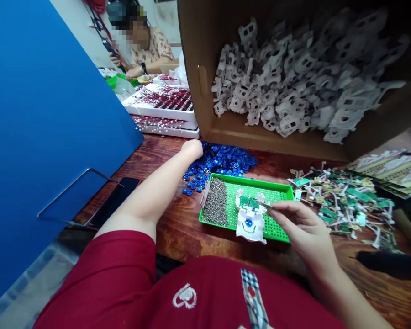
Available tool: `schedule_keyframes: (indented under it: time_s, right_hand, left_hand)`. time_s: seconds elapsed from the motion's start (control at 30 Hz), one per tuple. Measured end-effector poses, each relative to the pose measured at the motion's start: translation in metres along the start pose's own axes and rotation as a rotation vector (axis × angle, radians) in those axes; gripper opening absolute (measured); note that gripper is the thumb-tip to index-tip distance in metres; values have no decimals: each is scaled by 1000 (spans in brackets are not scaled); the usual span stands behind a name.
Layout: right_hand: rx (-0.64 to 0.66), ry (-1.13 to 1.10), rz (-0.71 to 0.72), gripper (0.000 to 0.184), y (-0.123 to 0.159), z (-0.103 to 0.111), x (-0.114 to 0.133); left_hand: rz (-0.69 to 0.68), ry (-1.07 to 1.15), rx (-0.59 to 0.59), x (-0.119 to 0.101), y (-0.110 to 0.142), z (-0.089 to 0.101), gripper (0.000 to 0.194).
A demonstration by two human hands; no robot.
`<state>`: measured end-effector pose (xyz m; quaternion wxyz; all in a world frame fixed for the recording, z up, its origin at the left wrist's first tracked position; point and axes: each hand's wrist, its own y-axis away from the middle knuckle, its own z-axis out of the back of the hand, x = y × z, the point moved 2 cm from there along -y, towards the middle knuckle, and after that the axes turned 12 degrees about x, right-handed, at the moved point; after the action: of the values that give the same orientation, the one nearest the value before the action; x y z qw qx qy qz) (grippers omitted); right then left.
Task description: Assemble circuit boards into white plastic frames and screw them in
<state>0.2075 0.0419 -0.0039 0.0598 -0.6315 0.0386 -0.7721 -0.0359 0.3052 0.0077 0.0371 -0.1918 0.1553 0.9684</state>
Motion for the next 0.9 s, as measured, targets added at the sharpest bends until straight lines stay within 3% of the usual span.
schedule_keyframes:
  time_s: [0.17,0.37,0.4,0.5,0.6,0.67,0.7,0.8,0.9]
  right_hand:
    - [26,-85,-8,12,-5,0,3]
    - [-103,-250,-59,18,-7,-1,6]
    - [-136,-267,-46,20,-7,0,5]
    - [-189,-275,-6,22,-7,1,2]
    - [-198,-251,15,21,-6,0,4]
    - [-209,-244,34,22,-5,-1,8]
    - [-217,-240,49,22,-4,-2,11]
    - [-242,-195,100,23,-3,-5,15]
    - [-250,-38,175,23,-2,-6,13]
  left_hand:
    - [-42,101,-115,-2,29,8,29]
    - [-250,400,-170,-20,103,8,40]
    - [-281,482,-155,-25,118,5,40]
    - [-454,1060,27,-39,158,-11,29]
    - [-577,1221,11,-53,187,-31,11]
    - [-560,1217,-15,-60,198,-45,3]
    - [-529,1246,7,-63,202,-52,9]
    - [-396,1443,141,-70,209,-69,36]
    - [-243,1606,309,-75,215,-76,40]
